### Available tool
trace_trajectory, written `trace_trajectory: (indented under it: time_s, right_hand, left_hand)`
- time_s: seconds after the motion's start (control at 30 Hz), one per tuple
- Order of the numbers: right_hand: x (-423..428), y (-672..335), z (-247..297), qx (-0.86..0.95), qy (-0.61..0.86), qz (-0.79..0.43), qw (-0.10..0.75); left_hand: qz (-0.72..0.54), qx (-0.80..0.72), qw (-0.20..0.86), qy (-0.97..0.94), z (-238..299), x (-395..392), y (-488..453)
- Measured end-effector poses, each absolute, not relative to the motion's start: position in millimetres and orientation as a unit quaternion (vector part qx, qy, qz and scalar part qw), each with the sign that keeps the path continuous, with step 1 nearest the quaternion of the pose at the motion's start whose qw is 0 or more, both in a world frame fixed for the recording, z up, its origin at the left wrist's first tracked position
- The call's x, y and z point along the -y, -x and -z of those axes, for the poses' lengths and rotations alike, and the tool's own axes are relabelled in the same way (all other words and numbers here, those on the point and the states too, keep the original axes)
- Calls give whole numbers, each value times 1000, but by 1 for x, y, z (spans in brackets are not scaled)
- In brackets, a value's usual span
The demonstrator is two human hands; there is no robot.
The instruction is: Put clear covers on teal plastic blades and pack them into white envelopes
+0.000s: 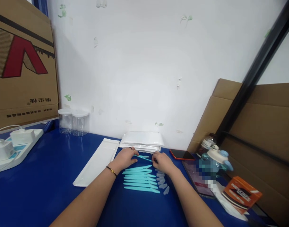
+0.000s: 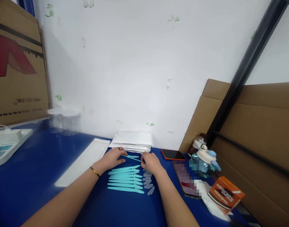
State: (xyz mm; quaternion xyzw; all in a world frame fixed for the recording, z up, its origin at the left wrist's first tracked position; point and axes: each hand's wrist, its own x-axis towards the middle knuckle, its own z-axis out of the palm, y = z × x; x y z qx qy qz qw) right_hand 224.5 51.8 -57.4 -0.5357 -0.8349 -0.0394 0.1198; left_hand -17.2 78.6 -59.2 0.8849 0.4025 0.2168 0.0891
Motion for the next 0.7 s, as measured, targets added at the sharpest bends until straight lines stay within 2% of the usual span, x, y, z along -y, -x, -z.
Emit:
trace_trajectory:
  time_s: [0.13,0.33,0.57,0.7]
  right_hand:
    - [-49,-223,57,853,503,-11,141]
    - [-52,-237,60,819,508,-154,219]
    - [-53,-275,70,769,527,-275,235]
    - [-53,-281,76,773,519,-262,253]
  left_hand:
    - [-204,-403,96,-887,59,-78,13]
    - [-199,-457,177,-849,53,-81,19]
    - [-148,-466,255,-835,57,-89,35]
    - [-137,-458,268,-837,62,-89,32]
